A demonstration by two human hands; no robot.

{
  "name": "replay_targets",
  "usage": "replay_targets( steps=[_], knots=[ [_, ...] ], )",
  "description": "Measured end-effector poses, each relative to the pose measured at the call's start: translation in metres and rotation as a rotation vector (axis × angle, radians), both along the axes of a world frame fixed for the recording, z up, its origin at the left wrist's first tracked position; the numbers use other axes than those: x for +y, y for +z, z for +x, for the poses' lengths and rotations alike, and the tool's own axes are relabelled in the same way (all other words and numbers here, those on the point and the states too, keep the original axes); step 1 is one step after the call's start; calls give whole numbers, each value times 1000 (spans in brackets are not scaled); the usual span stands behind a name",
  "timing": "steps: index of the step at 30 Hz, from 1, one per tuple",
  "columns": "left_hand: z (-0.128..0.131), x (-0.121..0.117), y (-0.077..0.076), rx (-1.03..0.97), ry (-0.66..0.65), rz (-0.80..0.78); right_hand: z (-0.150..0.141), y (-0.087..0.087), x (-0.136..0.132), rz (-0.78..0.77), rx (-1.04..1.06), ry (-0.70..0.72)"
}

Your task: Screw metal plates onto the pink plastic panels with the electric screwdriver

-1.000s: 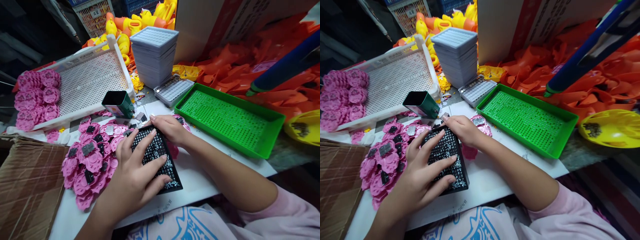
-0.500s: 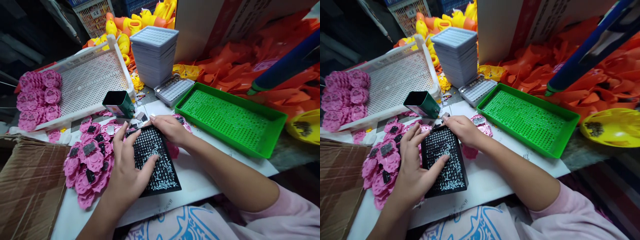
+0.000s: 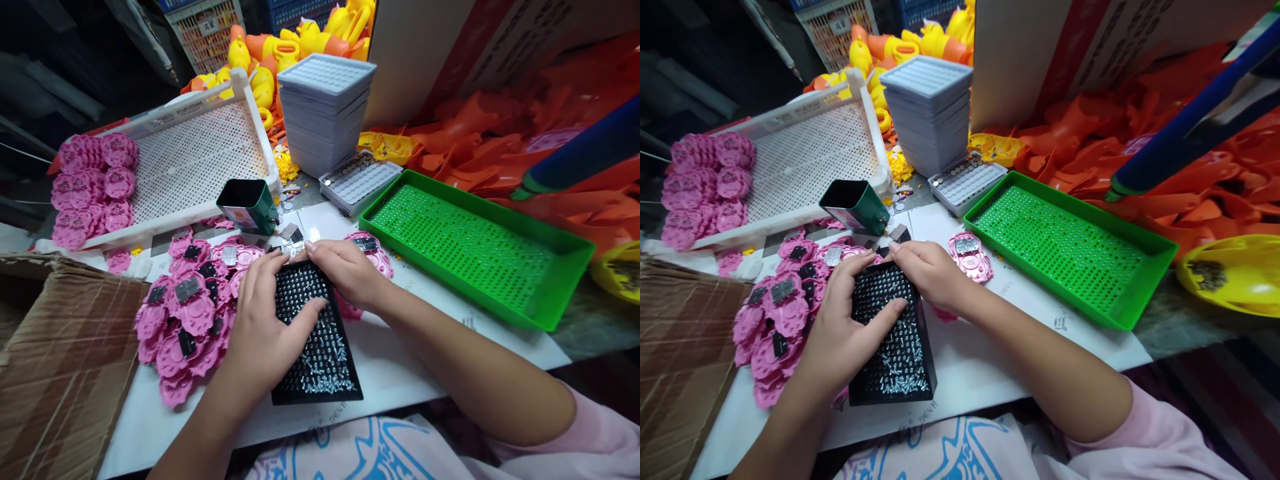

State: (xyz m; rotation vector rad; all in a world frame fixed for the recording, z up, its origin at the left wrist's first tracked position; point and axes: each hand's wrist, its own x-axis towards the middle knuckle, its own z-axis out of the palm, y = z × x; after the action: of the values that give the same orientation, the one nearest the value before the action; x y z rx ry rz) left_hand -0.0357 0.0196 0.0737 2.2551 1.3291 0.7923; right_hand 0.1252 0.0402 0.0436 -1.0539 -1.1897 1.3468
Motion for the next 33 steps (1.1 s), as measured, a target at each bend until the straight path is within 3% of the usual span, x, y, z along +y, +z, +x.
replay_targets(
  steps=[5, 11, 20, 23, 27, 33],
  knots=[
    [-8, 3, -3, -152, -15, -114, 2, -2, 2, -22, 7, -2],
    [-19, 7, -3, -332, -148, -292, 8, 2, 7, -51, 38, -32],
    [-19, -3, 11, 20, -184, -97, 11, 5, 7, -67, 66, -90],
    [-20, -7, 18, 124, -272, -50, 10, 3, 7, -66, 62, -83],
    [-23, -10, 23, 246, -401, -130, 10, 0, 7, -73, 68, -62],
    [-23, -10, 21, 193, -351, -173, 7, -1, 7, -86, 76, -55]
  ],
)
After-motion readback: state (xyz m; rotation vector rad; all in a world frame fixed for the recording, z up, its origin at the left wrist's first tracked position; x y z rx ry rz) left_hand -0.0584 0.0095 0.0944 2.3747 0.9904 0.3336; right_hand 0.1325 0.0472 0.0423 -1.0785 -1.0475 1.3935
